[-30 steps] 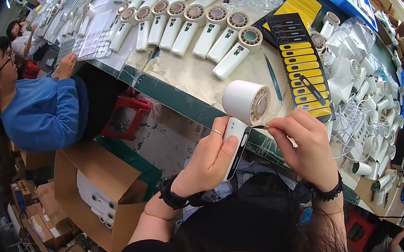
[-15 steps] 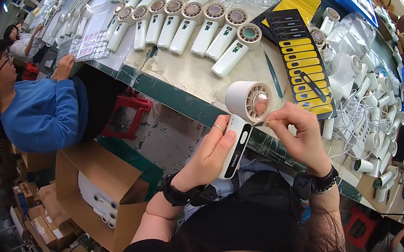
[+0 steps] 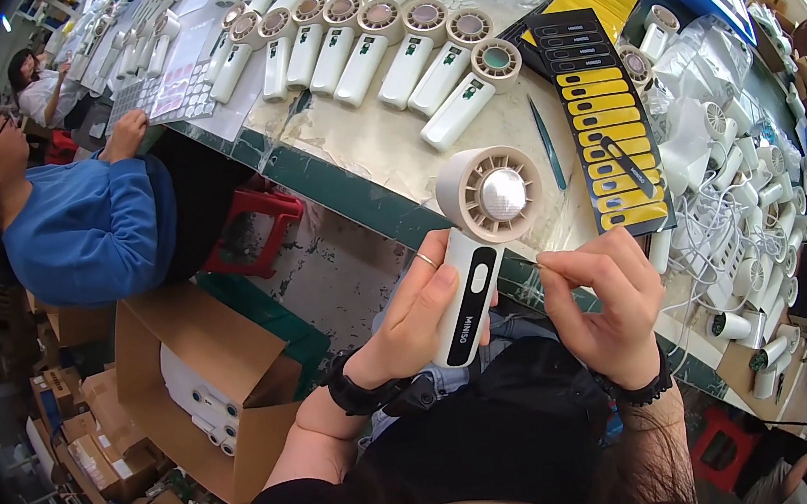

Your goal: Assembling and inspecting portable handheld fans at a factory workstation.

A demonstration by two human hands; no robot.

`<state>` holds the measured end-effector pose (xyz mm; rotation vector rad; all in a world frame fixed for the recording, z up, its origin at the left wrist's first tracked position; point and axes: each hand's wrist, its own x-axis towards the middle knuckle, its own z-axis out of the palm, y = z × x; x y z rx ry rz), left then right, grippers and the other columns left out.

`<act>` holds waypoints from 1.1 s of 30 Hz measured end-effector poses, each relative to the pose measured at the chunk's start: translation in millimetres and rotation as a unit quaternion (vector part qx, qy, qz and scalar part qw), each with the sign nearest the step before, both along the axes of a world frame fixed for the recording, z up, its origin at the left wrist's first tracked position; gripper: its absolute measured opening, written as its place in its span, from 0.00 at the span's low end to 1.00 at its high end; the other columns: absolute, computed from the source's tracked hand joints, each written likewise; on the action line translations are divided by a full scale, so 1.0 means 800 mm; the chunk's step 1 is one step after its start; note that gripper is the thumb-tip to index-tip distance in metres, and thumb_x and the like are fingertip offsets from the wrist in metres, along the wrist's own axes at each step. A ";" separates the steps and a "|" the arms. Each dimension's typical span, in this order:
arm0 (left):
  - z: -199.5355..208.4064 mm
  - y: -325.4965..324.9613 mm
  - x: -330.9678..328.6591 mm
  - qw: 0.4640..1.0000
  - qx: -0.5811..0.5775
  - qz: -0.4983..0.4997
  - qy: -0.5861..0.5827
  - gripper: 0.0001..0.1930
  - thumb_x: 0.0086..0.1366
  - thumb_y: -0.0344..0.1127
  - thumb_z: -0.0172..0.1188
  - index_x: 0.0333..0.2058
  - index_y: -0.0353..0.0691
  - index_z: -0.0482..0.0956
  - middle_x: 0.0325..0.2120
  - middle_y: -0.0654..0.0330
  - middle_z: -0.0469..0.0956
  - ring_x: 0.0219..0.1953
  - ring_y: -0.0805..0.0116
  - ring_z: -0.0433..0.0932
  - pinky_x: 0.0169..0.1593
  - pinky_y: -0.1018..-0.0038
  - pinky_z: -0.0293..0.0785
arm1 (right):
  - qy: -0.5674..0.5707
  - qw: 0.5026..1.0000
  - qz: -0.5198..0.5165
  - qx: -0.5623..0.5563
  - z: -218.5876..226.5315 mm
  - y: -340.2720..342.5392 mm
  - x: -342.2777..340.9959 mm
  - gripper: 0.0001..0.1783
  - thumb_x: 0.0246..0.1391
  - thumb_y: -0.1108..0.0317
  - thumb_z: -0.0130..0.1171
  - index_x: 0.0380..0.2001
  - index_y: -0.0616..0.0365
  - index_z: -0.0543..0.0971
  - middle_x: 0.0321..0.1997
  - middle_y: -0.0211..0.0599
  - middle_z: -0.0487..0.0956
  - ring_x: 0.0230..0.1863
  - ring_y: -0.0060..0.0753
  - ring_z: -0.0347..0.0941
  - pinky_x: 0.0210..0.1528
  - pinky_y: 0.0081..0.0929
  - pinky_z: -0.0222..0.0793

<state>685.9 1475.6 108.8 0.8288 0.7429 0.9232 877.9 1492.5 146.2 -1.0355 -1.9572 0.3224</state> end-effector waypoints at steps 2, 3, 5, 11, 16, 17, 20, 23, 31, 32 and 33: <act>0.002 -0.001 0.000 1.000 0.001 0.004 -0.002 0.28 0.67 0.50 0.38 0.57 0.36 0.51 0.32 0.48 0.72 0.23 0.65 0.75 0.28 0.75 0.74 | -0.001 1.000 -0.001 0.006 0.002 -0.001 -0.001 0.13 0.34 0.82 0.64 0.29 0.59 0.78 0.20 0.30 0.72 0.21 0.30 0.66 0.21 0.23 0.59; 0.002 -0.002 -0.001 1.000 0.003 0.002 -0.019 0.26 0.68 0.48 0.37 0.57 0.35 0.51 0.33 0.50 0.72 0.24 0.67 0.75 0.29 0.76 0.73 | 0.004 1.000 0.004 0.013 0.003 -0.002 -0.002 0.14 0.34 0.82 0.64 0.29 0.60 0.78 0.20 0.30 0.72 0.20 0.30 0.66 0.21 0.23 0.59; 0.002 -0.003 -0.003 0.999 0.007 -0.002 -0.053 0.23 0.69 0.43 0.36 0.56 0.35 0.50 0.35 0.53 0.72 0.27 0.71 0.74 0.32 0.77 0.72 | 0.016 0.999 0.015 0.028 0.004 -0.003 -0.004 0.15 0.34 0.82 0.65 0.30 0.60 0.78 0.21 0.30 0.72 0.20 0.29 0.66 0.21 0.22 0.60; 0.005 -0.006 -0.001 0.998 0.037 0.002 -0.048 0.23 0.69 0.43 0.36 0.56 0.35 0.50 0.36 0.53 0.71 0.28 0.71 0.74 0.34 0.76 0.73 | 0.025 0.999 0.021 0.036 0.006 -0.005 -0.009 0.14 0.36 0.84 0.62 0.31 0.61 0.77 0.21 0.32 0.73 0.20 0.29 0.66 0.22 0.22 0.59; 0.004 -0.007 -0.001 0.997 0.062 0.006 -0.040 0.22 0.68 0.41 0.35 0.56 0.35 0.49 0.36 0.53 0.71 0.29 0.71 0.74 0.34 0.76 0.73 | 0.025 0.999 0.019 0.034 0.007 -0.005 -0.011 0.15 0.35 0.84 0.63 0.31 0.60 0.77 0.21 0.32 0.73 0.20 0.29 0.66 0.22 0.22 0.59; 0.004 -0.006 -0.001 0.997 0.066 0.006 -0.039 0.22 0.68 0.41 0.34 0.57 0.35 0.49 0.36 0.53 0.71 0.29 0.71 0.74 0.34 0.76 0.73 | 0.027 0.999 0.018 0.034 0.007 -0.005 -0.011 0.15 0.35 0.84 0.63 0.31 0.60 0.77 0.21 0.31 0.73 0.20 0.29 0.66 0.22 0.22 0.59; 0.007 -0.007 -0.001 0.998 0.062 0.005 -0.033 0.23 0.68 0.41 0.34 0.57 0.35 0.49 0.36 0.53 0.71 0.29 0.71 0.74 0.34 0.76 0.72 | 0.023 0.999 0.015 0.037 0.006 -0.006 -0.012 0.15 0.34 0.84 0.63 0.31 0.60 0.77 0.21 0.31 0.73 0.20 0.29 0.66 0.21 0.22 0.59; 0.006 -0.008 -0.001 0.998 0.062 0.007 -0.028 0.23 0.68 0.40 0.34 0.57 0.35 0.48 0.37 0.53 0.71 0.29 0.72 0.73 0.34 0.76 0.72 | 0.011 0.999 0.010 0.045 0.007 -0.008 -0.013 0.16 0.34 0.84 0.63 0.31 0.60 0.77 0.21 0.31 0.72 0.20 0.29 0.66 0.21 0.22 0.59; 0.000 -0.009 0.000 0.991 0.126 0.039 0.005 0.24 0.68 0.38 0.36 0.58 0.33 0.47 0.36 0.54 0.70 0.29 0.73 0.73 0.33 0.77 0.71 | -0.048 0.996 -0.003 0.077 0.012 -0.013 -0.018 0.17 0.34 0.84 0.64 0.32 0.60 0.77 0.21 0.30 0.72 0.19 0.29 0.65 0.20 0.22 0.60; -0.001 -0.009 -0.001 0.989 0.140 0.040 0.019 0.24 0.68 0.37 0.37 0.58 0.32 0.47 0.36 0.54 0.71 0.29 0.73 0.73 0.33 0.78 0.71 | -0.060 0.996 0.000 0.073 0.014 -0.014 -0.017 0.17 0.34 0.84 0.64 0.32 0.61 0.77 0.21 0.30 0.72 0.19 0.29 0.65 0.20 0.22 0.60; -0.002 -0.009 -0.002 0.987 0.154 0.042 0.033 0.24 0.67 0.36 0.37 0.58 0.31 0.47 0.36 0.54 0.71 0.29 0.74 0.73 0.33 0.78 0.71 | -0.071 0.995 0.003 0.070 0.015 -0.014 -0.017 0.17 0.34 0.84 0.64 0.32 0.61 0.77 0.21 0.31 0.72 0.19 0.30 0.65 0.21 0.23 0.61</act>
